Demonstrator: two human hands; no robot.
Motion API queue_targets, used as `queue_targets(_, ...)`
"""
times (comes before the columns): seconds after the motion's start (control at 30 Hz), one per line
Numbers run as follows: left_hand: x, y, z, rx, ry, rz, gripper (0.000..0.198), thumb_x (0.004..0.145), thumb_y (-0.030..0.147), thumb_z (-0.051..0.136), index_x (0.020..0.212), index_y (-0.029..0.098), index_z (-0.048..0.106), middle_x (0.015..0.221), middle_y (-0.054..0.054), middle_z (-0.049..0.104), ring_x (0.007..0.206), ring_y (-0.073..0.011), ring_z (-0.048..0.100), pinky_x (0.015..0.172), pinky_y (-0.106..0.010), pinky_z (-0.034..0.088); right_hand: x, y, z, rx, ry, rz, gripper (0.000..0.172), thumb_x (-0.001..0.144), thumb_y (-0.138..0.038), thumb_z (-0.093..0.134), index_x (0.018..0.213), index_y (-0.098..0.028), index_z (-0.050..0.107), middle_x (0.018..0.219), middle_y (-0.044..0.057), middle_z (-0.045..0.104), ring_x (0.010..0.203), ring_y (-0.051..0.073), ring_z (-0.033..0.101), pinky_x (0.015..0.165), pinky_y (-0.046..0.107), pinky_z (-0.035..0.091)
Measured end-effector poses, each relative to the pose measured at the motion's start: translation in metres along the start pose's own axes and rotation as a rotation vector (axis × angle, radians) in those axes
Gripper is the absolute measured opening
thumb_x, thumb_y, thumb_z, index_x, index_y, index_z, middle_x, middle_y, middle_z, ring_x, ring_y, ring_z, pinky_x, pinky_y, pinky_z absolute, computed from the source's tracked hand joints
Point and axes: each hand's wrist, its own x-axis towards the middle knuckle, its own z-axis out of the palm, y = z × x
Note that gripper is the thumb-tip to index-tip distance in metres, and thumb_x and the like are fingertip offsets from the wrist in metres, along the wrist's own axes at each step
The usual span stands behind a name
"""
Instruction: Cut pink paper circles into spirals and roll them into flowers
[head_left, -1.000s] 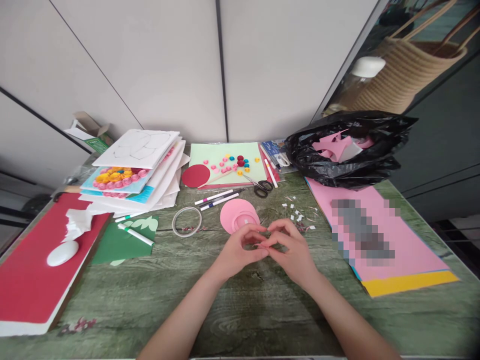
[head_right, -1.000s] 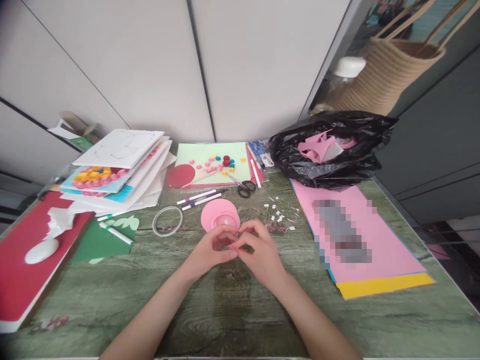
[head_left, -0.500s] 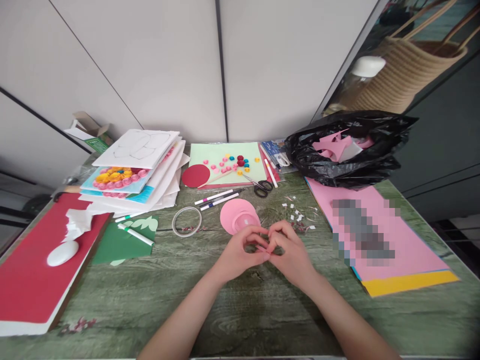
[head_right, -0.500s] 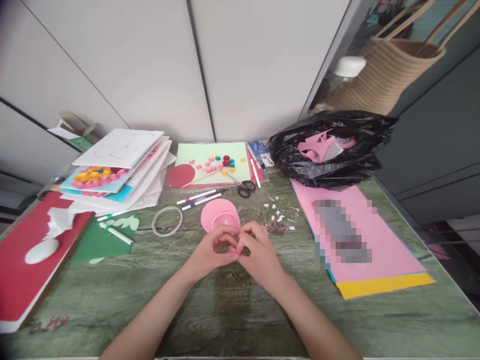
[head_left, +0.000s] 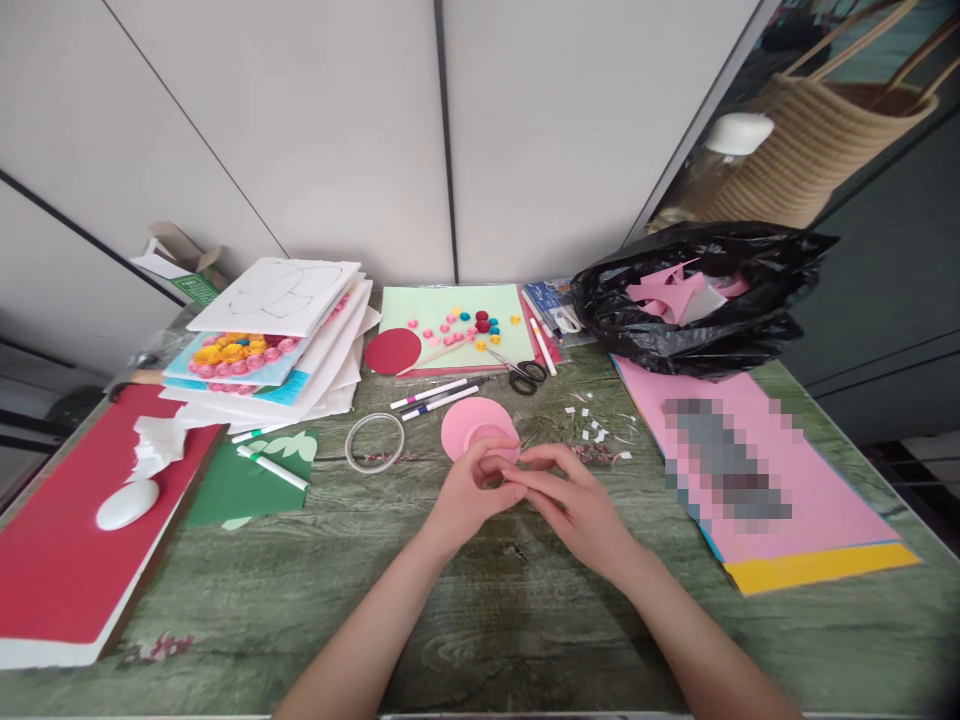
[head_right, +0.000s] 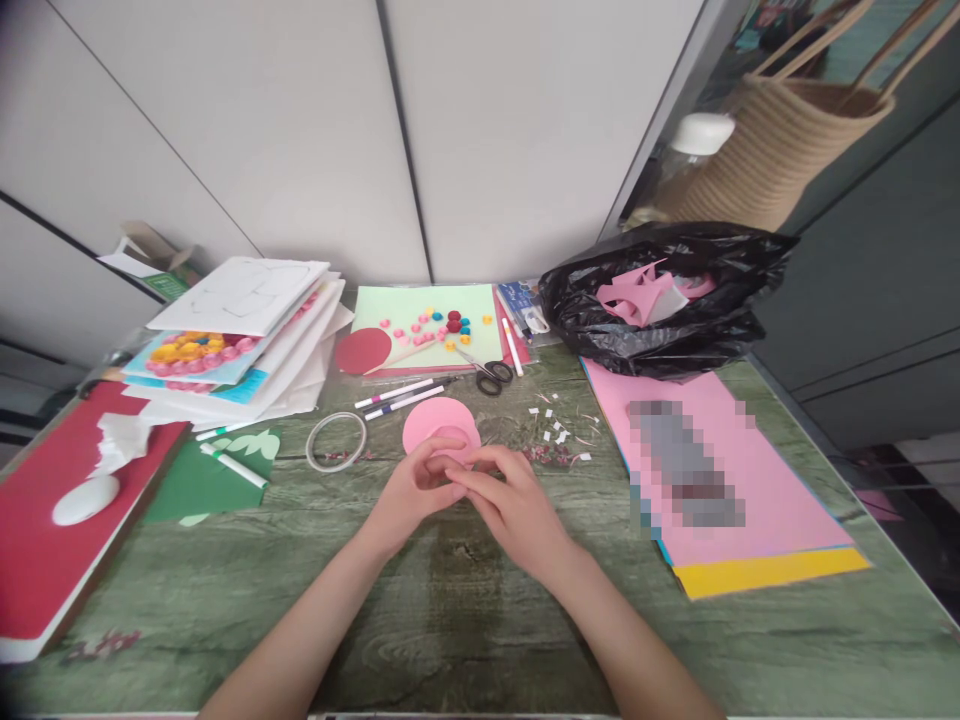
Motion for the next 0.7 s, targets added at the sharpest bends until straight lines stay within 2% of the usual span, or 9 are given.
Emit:
queue_targets(0.1,-0.001,0.0,0.002,0.113,0.03,0.052,0.039,0.07,0.017,0.068,0.105,0.019,0.051,0.082,-0.001,0.063,0.082,-0.0136,0.058,0.082,-0.028,0.042,-0.001,0.002,0.002,-0.034,0.054,0.023,0.033,0.086,-0.013,0.048,0.112,-0.03,0.061,0.103,0.006,0.055,0.093,0.018,0.055,0.082,0.036,0.047)
queue_targets(0.3,-0.003,0.001,0.005,0.239,0.027,0.064,0.038,0.07,0.016,0.067,0.105,0.018,0.052,0.087,-0.005,0.066,0.087,-0.0159,0.06,0.085,-0.031,0.042,0.0,0.002,0.003,0.039,0.176,0.079,0.014,0.079,-0.013,0.059,0.081,-0.024,0.066,0.096,0.004,0.054,0.087,0.017,0.056,0.075,0.032,0.048)
queue_targets(0.5,-0.005,0.004,0.008,0.285,0.006,0.047,0.039,0.07,0.015,0.066,0.106,0.018,0.052,0.09,-0.005,0.066,0.089,-0.017,0.06,0.086,-0.031,0.042,0.0,0.0,0.003,0.037,0.177,0.106,0.015,0.071,-0.008,0.064,0.067,-0.02,0.057,0.086,0.001,0.051,0.083,0.016,0.054,0.073,0.03,0.045)
queue_targets(0.7,-0.006,0.01,0.011,0.274,-0.067,0.002,0.04,0.068,0.016,0.068,0.105,0.018,0.054,0.086,-0.004,0.065,0.083,-0.0163,0.059,0.081,-0.031,0.044,0.001,-0.004,0.002,0.022,0.129,0.116,0.018,0.073,-0.011,0.064,0.064,-0.02,0.051,0.082,0.001,0.05,0.079,0.016,0.052,0.071,0.03,0.044)
